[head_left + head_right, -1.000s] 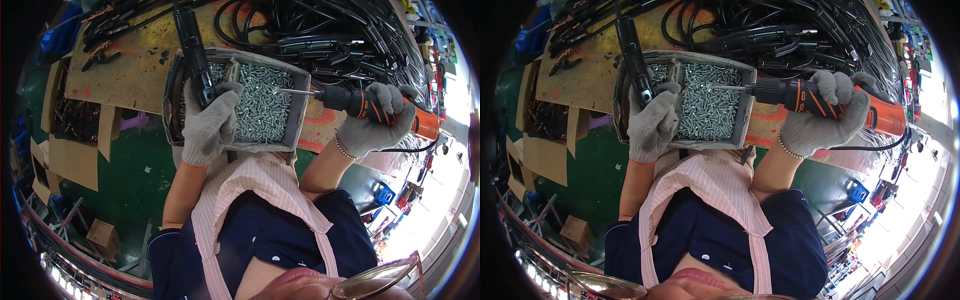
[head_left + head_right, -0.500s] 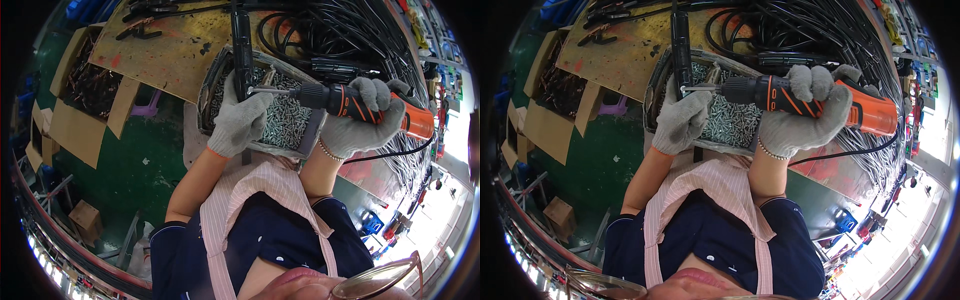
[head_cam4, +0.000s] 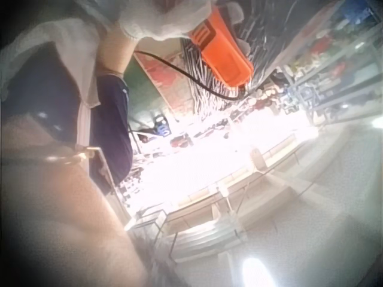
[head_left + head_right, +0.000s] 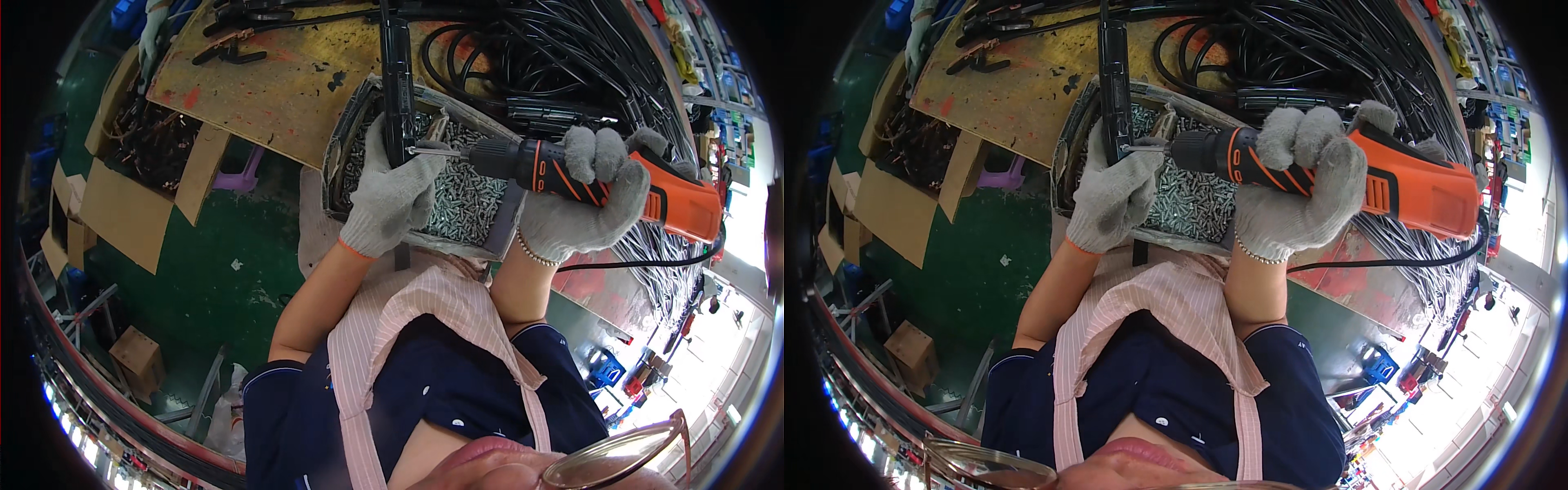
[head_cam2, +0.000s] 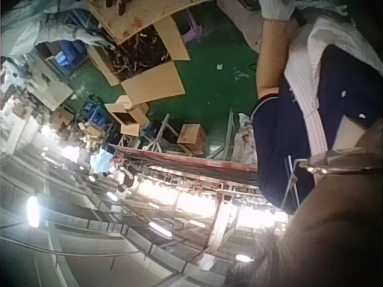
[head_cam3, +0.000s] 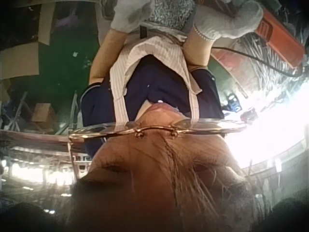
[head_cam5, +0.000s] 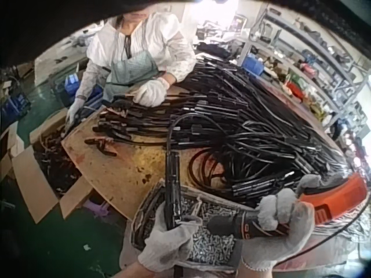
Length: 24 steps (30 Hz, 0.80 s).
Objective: The person secures a screw into a metal component using an electric screwdriver.
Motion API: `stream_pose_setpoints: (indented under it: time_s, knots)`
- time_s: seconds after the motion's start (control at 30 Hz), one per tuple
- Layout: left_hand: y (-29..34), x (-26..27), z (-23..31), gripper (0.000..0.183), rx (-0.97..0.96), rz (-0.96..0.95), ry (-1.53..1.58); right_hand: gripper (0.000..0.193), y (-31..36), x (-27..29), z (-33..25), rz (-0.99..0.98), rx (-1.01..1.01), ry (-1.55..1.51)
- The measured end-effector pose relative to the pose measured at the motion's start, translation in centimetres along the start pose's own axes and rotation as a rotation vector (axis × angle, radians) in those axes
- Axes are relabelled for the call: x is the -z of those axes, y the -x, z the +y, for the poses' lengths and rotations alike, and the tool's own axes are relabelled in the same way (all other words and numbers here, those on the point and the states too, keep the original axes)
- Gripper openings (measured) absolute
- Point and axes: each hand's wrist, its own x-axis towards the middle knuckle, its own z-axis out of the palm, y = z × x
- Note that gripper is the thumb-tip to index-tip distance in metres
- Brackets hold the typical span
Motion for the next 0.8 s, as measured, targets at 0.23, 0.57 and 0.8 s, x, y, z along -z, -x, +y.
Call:
stream_pose_setpoints:
  time_s: [0.23, 0.57, 0.8]
  knots:
    - [0.0, -0.8, 0.3, 0.080, 0.015, 0.087, -0.118, 0.039, -0.1, -1.9, -0.2, -0.079, -0.039, 0.091]
    - [-0.3, -0.3, -0.1, 0.072, -0.020, 0.093, -0.077, 0.042, 0.3, -4.5, 1.6, -0.018, -0.027, 0.308]
    - [0.3, -0.1, -0.2, 0.070, -0.016, 0.088, -0.046, 0.040, -0.2, -4.4, 1.7, -0.032, -0.114, 0.258]
